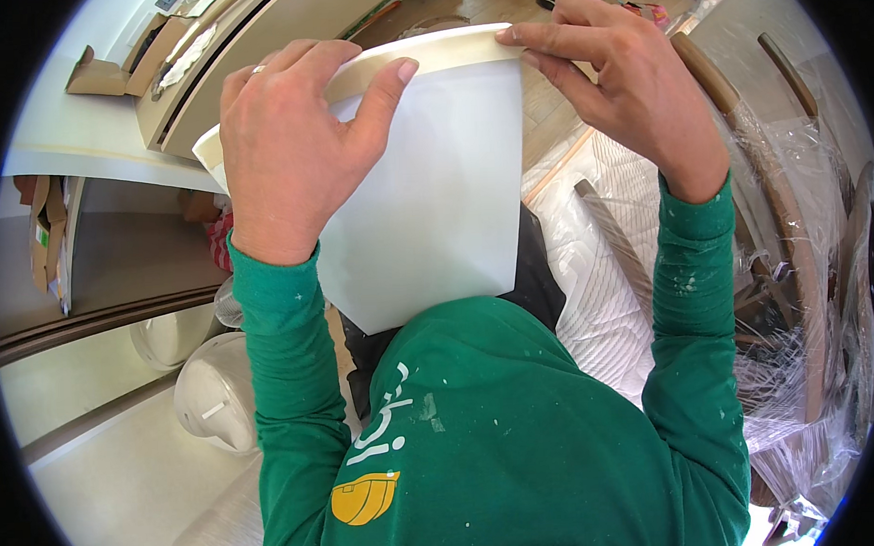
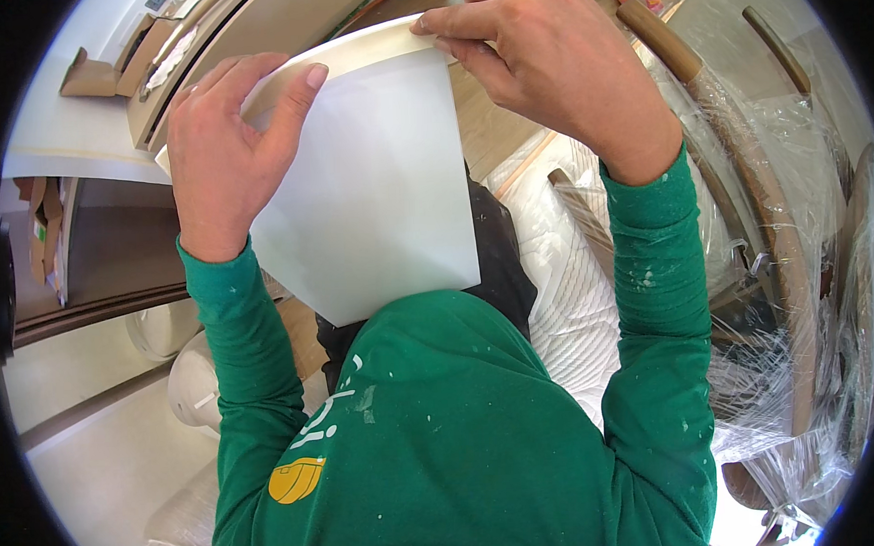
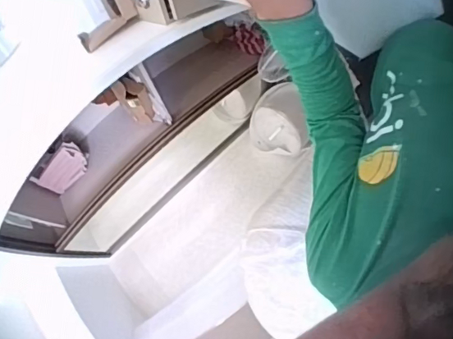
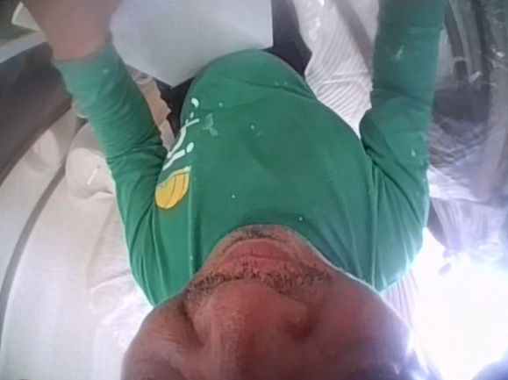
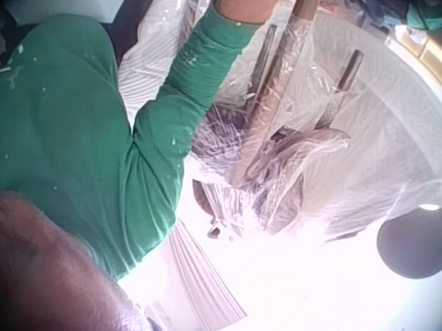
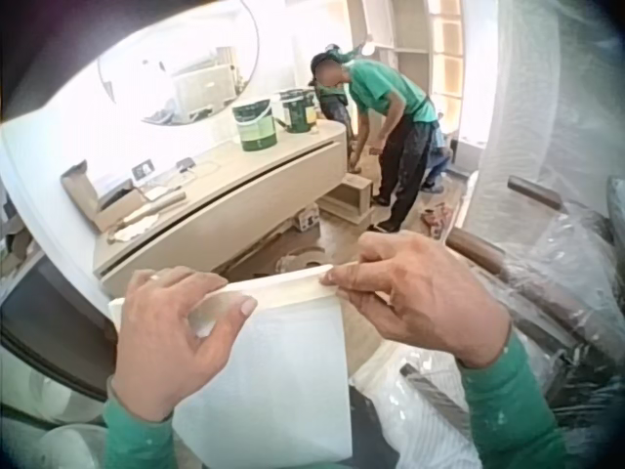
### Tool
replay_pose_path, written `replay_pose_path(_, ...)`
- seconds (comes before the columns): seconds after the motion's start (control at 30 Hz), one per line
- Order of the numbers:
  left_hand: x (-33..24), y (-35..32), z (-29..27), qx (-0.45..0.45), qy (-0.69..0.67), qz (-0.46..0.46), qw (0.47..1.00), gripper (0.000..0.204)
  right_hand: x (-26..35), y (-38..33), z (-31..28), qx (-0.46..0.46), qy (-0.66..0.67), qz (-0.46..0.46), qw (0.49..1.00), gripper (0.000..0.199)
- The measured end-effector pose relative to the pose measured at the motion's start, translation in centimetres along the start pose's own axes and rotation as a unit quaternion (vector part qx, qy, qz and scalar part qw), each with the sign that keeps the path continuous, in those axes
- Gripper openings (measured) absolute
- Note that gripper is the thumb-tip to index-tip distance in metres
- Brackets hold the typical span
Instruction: The person applies masking tape to the edge of a white rectangular panel, presses the tape down by hand along the side, and then uses a sanding block to smooth or trim the taped edge.
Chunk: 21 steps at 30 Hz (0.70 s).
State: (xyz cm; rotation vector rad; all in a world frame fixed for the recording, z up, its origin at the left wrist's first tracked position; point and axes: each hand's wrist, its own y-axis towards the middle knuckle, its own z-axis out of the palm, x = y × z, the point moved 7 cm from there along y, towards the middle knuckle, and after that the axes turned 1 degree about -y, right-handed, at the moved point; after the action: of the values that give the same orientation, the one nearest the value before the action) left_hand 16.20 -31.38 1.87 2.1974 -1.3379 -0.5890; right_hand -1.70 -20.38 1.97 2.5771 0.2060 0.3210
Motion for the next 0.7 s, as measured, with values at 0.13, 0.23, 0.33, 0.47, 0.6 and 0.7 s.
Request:
replay_pose_path(0.13,-0.3,-0.1,0.0,-0.031,-0.004,0.055,0.998,0.045,0.0,0.0,0.1,-0.003,0.002,-0.004,1.000,0.016)
replay_pose_path(0.23,-0.4,0.1,0.1,-0.018,-0.011,0.048,0.999,0.044,-0.1,0.0,0.1,0.002,0.002,0.000,1.000,0.016)
replay_pose_path(0.33,-0.4,0.5,0.6,0.016,-0.011,0.019,1.000,0.042,-0.1,-0.1,0.0,0.000,-0.001,0.001,1.000,0.016)
replay_pose_path(0.47,-0.5,0.7,1.3,0.011,-0.021,0.029,0.999,0.039,0.1,0.1,-0.1,0.003,-0.005,0.002,1.000,0.015)
replay_pose_path(0.6,-0.4,0.8,1.6,0.015,-0.052,0.019,0.998,0.035,-0.1,-0.2,0.0,-0.004,0.001,-0.012,1.000,0.014)
replay_pose_path(0.7,-0.3,1.1,1.8,0.028,-0.030,0.034,0.999,0.033,-0.2,-0.1,0.0,-0.007,-0.008,-0.003,1.000,0.015)
